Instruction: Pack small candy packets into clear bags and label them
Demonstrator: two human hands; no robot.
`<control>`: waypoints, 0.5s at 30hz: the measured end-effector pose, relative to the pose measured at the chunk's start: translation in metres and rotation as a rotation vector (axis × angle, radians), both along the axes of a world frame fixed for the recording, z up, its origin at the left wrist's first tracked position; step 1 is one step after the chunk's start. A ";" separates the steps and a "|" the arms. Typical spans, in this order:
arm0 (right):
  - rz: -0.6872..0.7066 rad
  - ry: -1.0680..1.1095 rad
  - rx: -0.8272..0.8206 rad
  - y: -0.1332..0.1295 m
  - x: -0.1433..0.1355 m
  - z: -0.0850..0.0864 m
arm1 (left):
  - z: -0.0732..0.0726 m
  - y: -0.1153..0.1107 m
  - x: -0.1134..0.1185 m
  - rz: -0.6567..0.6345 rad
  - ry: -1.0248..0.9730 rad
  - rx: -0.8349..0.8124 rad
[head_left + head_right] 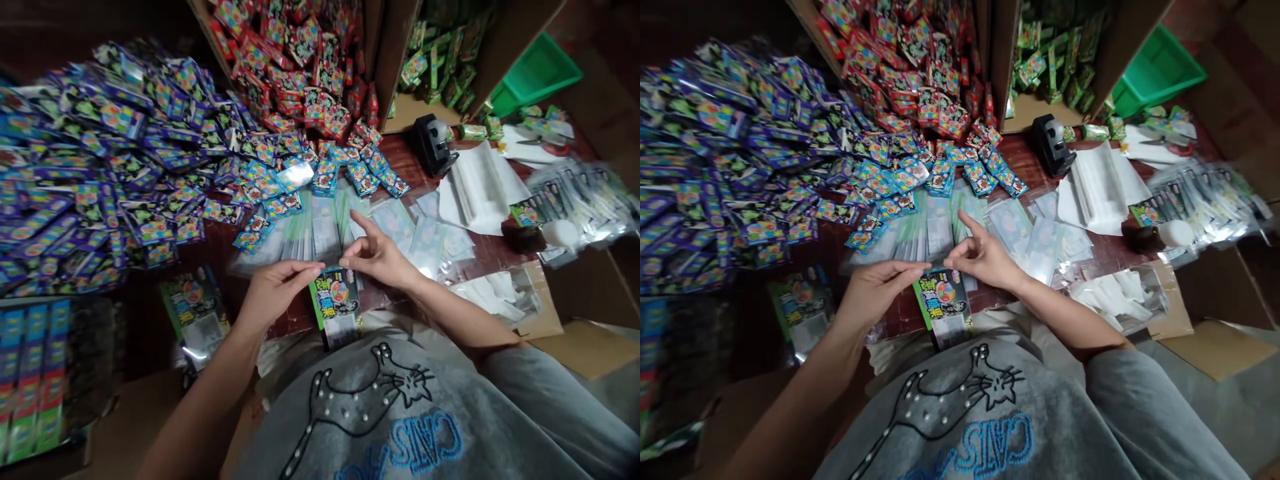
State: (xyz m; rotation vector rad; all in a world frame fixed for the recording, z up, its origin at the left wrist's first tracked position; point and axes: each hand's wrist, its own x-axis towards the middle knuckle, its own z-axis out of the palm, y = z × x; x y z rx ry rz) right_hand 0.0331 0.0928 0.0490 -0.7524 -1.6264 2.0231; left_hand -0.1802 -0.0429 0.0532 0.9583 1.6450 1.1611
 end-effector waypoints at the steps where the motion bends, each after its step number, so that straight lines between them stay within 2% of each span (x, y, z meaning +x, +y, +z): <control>1: 0.015 -0.008 0.052 -0.001 0.006 0.000 | -0.002 -0.003 0.001 -0.023 -0.003 0.018; 4: 0.098 -0.048 0.309 -0.003 0.025 0.005 | -0.008 -0.009 0.007 -0.040 -0.044 0.077; 8: 0.137 -0.055 0.601 0.008 0.036 0.023 | -0.016 -0.010 0.017 0.037 -0.039 0.152; 11: 0.190 -0.040 0.706 0.021 0.025 0.041 | -0.017 -0.008 0.021 0.056 -0.009 0.164; 15: 0.428 -0.152 0.769 0.025 -0.002 0.050 | -0.013 -0.007 0.025 0.055 0.014 0.152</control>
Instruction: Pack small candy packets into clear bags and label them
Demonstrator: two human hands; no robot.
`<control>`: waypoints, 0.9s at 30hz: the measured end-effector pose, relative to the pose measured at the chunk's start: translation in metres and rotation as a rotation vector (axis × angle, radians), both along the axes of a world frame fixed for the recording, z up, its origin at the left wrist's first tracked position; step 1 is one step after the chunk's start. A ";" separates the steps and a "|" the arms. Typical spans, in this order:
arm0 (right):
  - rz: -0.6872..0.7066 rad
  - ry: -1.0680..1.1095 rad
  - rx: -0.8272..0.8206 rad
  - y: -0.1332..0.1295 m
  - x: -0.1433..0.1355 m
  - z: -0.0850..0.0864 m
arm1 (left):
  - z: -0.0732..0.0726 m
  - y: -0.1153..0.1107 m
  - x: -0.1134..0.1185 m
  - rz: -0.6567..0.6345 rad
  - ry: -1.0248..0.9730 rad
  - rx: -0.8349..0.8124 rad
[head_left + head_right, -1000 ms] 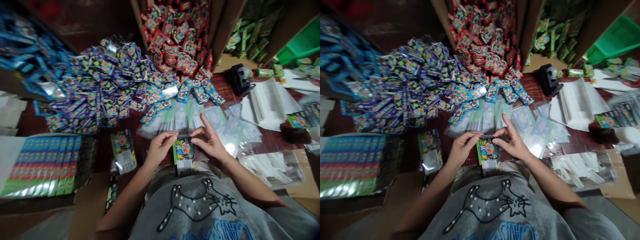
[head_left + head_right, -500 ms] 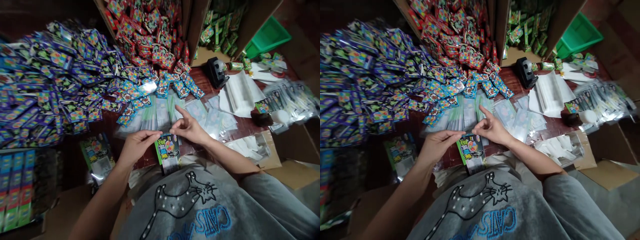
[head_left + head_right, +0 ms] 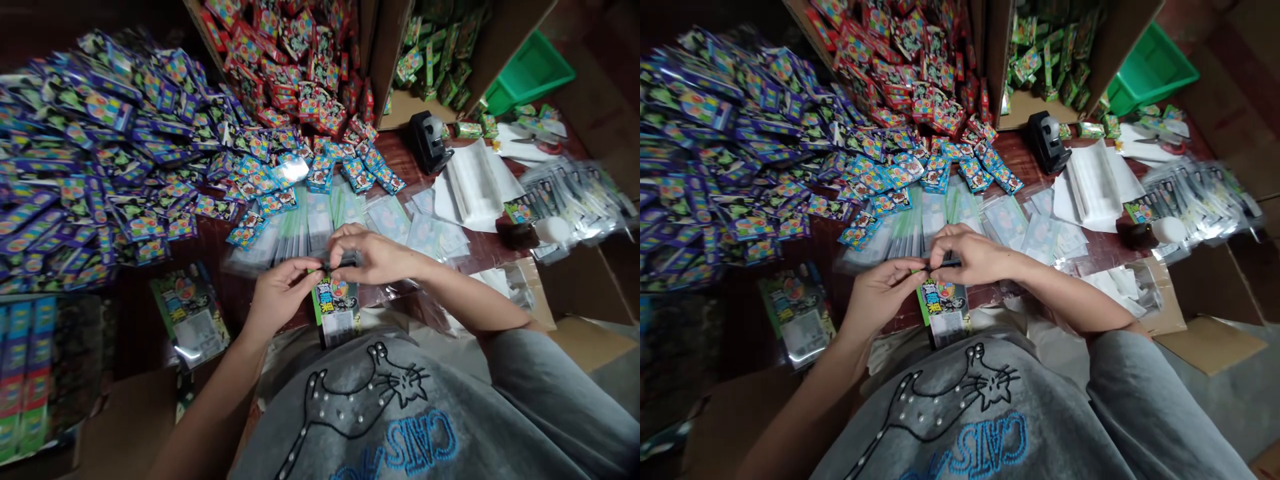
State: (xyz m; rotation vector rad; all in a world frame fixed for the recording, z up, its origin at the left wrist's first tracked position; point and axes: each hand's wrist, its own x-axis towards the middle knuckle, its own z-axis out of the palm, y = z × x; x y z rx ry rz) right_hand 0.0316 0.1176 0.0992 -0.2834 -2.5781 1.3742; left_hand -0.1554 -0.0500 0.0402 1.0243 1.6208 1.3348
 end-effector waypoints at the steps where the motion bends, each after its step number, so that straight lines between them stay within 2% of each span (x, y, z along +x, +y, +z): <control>1: 0.002 -0.048 0.040 -0.001 -0.005 -0.001 | 0.001 -0.001 0.001 -0.001 -0.002 -0.001; 4: -0.048 -0.113 0.132 -0.007 -0.011 -0.006 | 0.004 -0.004 0.001 -0.005 -0.024 -0.002; 7: -0.124 -0.078 0.095 -0.010 -0.002 -0.018 | 0.005 -0.009 0.000 0.006 -0.043 -0.011; 9: -0.173 -0.061 -0.041 -0.012 0.007 -0.029 | 0.004 -0.012 -0.002 0.025 -0.056 -0.016; 13: -0.237 -0.002 -0.439 -0.028 0.018 -0.057 | 0.002 -0.015 -0.002 0.039 -0.091 -0.020; 16: -0.364 0.087 -0.505 -0.046 0.017 -0.071 | 0.000 -0.016 0.000 0.044 -0.113 -0.014; 18: -0.422 0.095 -0.422 -0.055 0.015 -0.073 | -0.001 -0.016 0.002 0.054 -0.118 -0.019; 20: -0.452 0.078 -0.255 -0.060 0.013 -0.071 | -0.001 -0.016 0.002 0.075 -0.109 -0.024; 25: -0.348 0.085 0.394 -0.055 0.009 -0.058 | -0.001 -0.014 0.003 0.070 -0.090 -0.018; 27: -0.302 0.066 0.516 -0.052 0.007 -0.052 | 0.000 -0.014 0.007 0.076 -0.093 0.001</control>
